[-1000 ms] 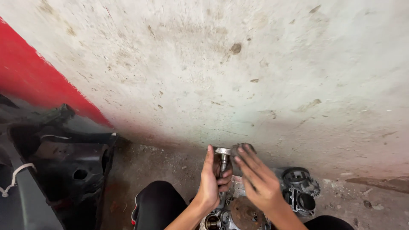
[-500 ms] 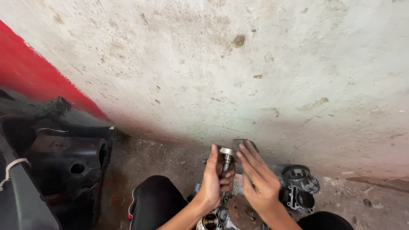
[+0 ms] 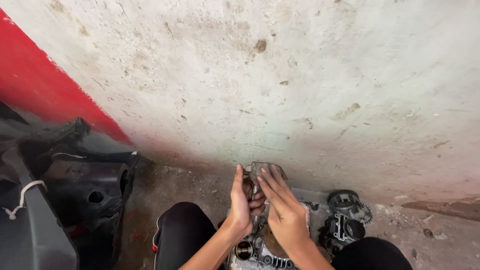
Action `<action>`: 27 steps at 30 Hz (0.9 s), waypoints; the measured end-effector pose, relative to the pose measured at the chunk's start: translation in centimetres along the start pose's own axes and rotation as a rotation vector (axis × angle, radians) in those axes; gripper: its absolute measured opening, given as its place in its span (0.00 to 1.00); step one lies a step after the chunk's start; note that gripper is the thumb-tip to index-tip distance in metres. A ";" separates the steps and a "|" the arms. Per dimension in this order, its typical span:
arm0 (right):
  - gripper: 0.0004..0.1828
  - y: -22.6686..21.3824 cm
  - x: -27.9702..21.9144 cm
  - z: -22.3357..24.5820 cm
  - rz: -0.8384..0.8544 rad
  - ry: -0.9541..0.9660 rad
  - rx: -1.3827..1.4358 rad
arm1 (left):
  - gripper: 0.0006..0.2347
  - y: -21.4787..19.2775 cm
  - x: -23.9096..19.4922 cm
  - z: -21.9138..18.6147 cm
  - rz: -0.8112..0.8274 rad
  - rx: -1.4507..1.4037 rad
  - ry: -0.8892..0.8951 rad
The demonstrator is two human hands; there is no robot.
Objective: The person sits on the floor holding a motorcycle clutch hub and sands its surfaces with an abrasive block, rotating the part to work different sides and rubbing the block over the metal by hand throughout the episode.
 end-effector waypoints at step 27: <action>0.30 -0.1 1.9 -0.6 0.015 -0.074 -0.032 | 0.31 0.4 -0.5 -0.8 0.110 -0.047 0.070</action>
Point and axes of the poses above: each hand's wrist, its own x-axis towards the middle knuckle, its own y-axis out of the palm, z = x × y, the point moved 5 cm from there along x, towards the middle knuckle, and after that the axes turned 13 degrees about x, right-handed, at the moved point
